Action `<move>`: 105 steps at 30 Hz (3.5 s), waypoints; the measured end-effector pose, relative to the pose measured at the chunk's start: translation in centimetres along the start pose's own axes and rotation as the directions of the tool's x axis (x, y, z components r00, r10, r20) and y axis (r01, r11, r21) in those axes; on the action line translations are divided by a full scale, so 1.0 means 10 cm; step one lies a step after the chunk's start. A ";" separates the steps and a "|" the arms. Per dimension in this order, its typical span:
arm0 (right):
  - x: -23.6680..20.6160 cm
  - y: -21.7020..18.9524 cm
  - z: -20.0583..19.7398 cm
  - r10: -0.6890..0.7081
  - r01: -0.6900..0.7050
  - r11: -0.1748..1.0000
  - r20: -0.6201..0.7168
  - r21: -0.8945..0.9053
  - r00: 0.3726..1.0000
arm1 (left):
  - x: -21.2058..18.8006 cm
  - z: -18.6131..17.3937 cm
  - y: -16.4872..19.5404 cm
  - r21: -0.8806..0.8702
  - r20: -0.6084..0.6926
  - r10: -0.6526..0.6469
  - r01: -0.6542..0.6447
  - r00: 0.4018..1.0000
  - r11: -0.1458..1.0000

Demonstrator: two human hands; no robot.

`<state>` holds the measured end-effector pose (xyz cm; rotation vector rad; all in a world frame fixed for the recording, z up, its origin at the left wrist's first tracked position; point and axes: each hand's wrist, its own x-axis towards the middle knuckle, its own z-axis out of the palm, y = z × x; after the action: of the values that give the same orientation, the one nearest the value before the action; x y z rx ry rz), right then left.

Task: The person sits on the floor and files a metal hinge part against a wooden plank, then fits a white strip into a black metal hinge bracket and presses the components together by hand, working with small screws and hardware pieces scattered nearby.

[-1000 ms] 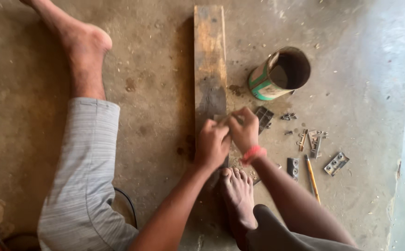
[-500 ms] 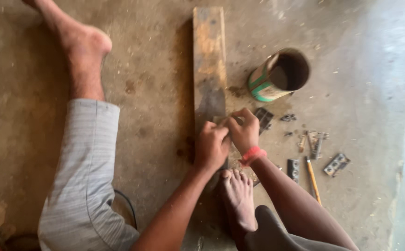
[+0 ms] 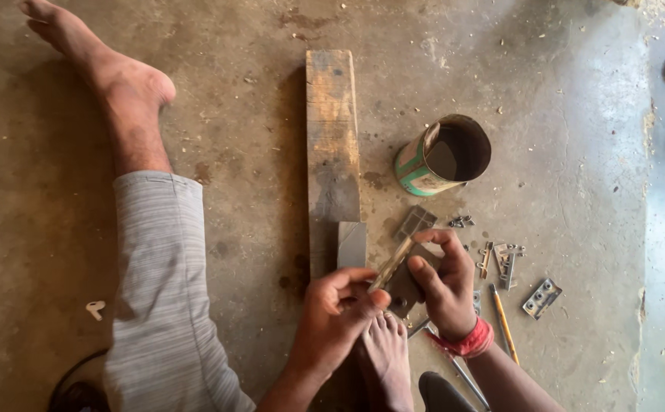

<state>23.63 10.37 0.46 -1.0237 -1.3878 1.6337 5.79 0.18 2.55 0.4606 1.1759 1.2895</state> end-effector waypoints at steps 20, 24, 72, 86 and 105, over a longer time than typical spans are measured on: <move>-0.15 -0.21 0.11 0.283 -0.306 0.929 0.136 0.206 0.949 | 0.06 0.13 0.03 0.154 -0.170 0.007 0.019 0.985 0.988; -0.16 -0.23 0.09 0.303 -0.333 0.928 0.178 0.166 0.936 | 0.10 0.12 0.13 0.178 -0.172 0.007 0.024 0.985 0.984; 0.91 -0.91 -0.63 -0.195 0.052 0.919 -0.335 -0.391 0.922 | 2.43 1.04 0.57 0.860 0.296 0.272 -0.379 0.916 0.342; 1.94 -0.46 -0.30 0.053 -0.004 0.070 0.000 -0.998 0.999 | 2.03 0.72 0.64 0.634 0.056 0.501 -0.418 0.864 0.650; 1.29 -0.99 -0.77 0.006 -0.014 0.997 -0.105 -0.077 0.994 | 2.27 0.99 0.60 0.251 0.291 0.299 -0.374 0.909 0.893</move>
<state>25.98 26.48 8.22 -1.1469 -1.3869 1.5210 7.91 25.56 2.15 1.0632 1.1151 1.3027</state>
